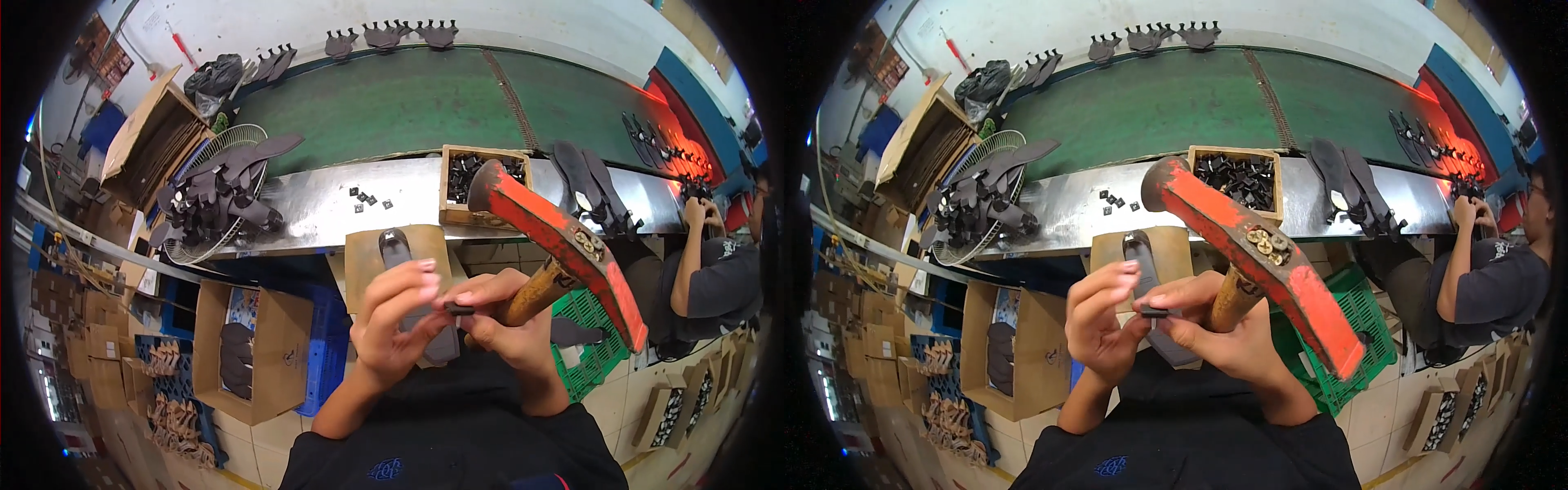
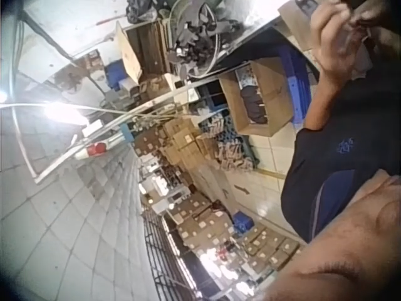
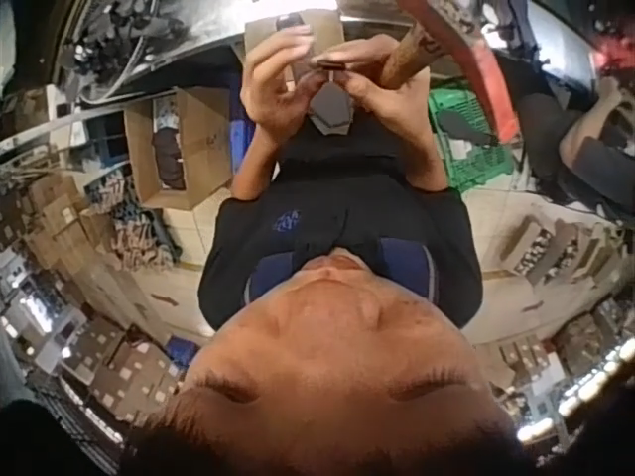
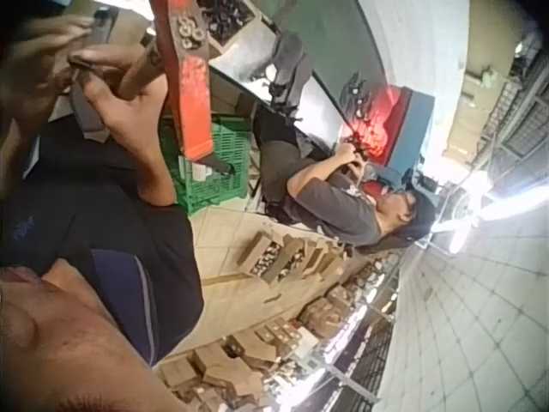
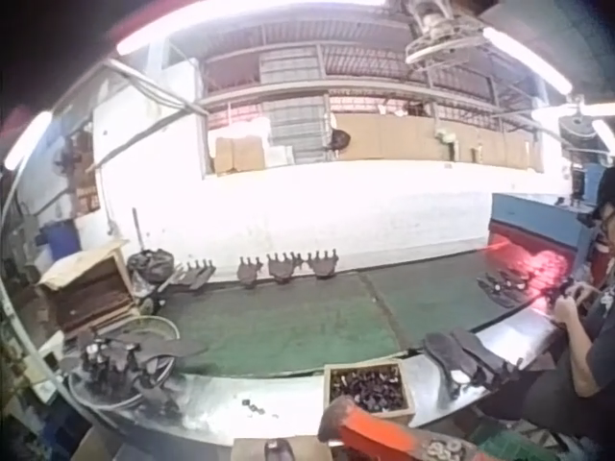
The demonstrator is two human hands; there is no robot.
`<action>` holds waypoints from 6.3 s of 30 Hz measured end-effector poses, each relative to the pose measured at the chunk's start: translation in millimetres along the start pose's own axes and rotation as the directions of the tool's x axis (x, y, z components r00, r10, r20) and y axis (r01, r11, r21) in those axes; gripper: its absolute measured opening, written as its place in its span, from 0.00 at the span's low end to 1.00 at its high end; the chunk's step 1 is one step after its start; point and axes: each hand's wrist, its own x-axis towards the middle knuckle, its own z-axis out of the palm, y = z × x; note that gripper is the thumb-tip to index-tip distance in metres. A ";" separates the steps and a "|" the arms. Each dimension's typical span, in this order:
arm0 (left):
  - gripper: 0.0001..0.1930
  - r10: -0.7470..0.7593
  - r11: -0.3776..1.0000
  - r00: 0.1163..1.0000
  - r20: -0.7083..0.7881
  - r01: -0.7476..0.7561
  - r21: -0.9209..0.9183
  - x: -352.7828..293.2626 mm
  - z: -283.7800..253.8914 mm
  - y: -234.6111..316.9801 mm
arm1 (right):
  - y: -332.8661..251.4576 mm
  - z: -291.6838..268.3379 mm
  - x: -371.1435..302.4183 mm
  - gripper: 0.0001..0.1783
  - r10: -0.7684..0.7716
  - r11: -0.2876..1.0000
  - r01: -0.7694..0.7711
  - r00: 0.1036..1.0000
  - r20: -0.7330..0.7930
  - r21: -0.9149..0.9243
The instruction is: Manually assemble and secure heel components to shoe soles using a hammer and small clips.
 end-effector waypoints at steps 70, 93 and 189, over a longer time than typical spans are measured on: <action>0.08 -0.638 0.765 0.739 0.218 0.640 0.072 -56.4 -54.8 -144.4 | 104.3 -18.3 119.0 0.14 0.027 0.335 0.240 0.964 0.263 -0.911; 0.66 -0.705 0.695 0.586 0.399 0.461 0.552 -55.4 -66.7 -132.9 | 13.4 15.6 11.9 0.31 -0.410 0.332 0.463 0.856 0.316 -0.822; 0.34 -0.831 -0.106 0.241 0.502 0.816 -0.568 -29.2 -67.5 -18.6 | 97.9 -76.2 -33.3 0.29 0.167 -0.021 0.086 0.983 0.081 -0.996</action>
